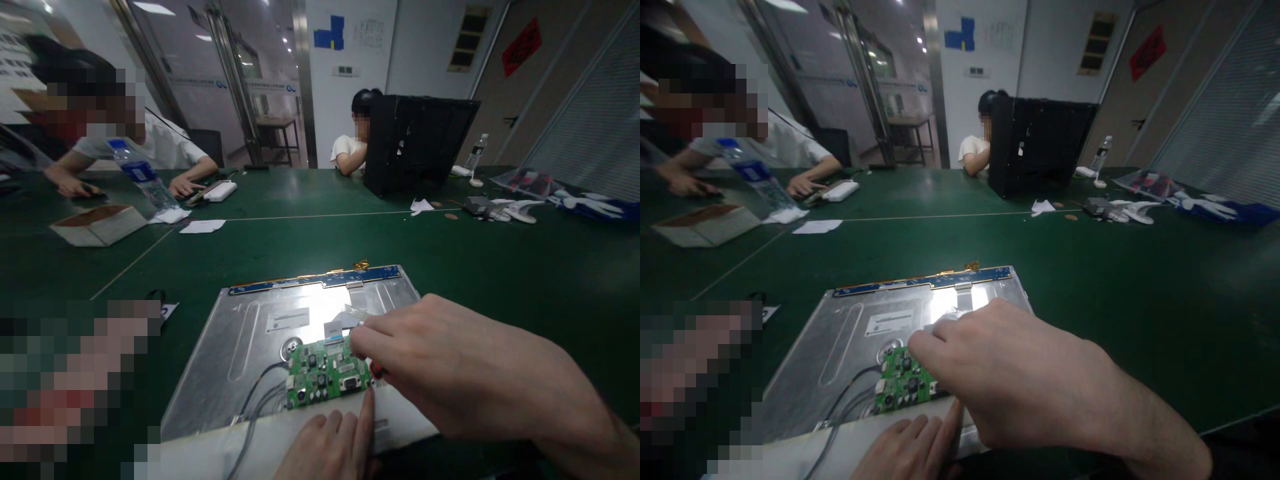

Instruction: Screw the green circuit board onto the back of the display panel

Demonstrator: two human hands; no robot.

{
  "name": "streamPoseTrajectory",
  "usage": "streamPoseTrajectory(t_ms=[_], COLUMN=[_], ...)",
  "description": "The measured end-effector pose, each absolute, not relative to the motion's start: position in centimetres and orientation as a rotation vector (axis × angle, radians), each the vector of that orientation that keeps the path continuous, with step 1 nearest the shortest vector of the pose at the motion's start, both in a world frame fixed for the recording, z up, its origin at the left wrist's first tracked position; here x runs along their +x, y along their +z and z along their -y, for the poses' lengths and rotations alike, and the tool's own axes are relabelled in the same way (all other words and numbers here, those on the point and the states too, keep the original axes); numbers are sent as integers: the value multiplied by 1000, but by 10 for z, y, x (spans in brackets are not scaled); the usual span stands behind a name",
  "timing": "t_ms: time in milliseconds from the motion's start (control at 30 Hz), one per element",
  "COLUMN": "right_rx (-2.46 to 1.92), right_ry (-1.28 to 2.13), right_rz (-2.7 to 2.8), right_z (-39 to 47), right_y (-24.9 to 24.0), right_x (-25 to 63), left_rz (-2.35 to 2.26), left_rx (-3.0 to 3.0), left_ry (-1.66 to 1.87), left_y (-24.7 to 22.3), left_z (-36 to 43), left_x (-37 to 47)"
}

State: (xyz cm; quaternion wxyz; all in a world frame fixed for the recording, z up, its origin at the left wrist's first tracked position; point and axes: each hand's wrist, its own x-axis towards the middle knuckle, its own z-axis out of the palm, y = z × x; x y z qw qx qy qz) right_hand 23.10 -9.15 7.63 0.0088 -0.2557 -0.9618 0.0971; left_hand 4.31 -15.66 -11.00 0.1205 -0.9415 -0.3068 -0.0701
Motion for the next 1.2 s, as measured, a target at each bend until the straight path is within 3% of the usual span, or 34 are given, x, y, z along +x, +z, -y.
streamPoseTrajectory(t_ms=[367,1200], right_rx=[-1040,-861], right_ry=[83,303], right_rz=[2910,2977], right_z=[88,89], right_y=[72,74], right_x=[226,231], left_rz=[873,885], left_rx=[-2740,-2720], left_ry=[-289,-294], left_y=[-110,-109], left_z=[158,157], left_x=[43,43])
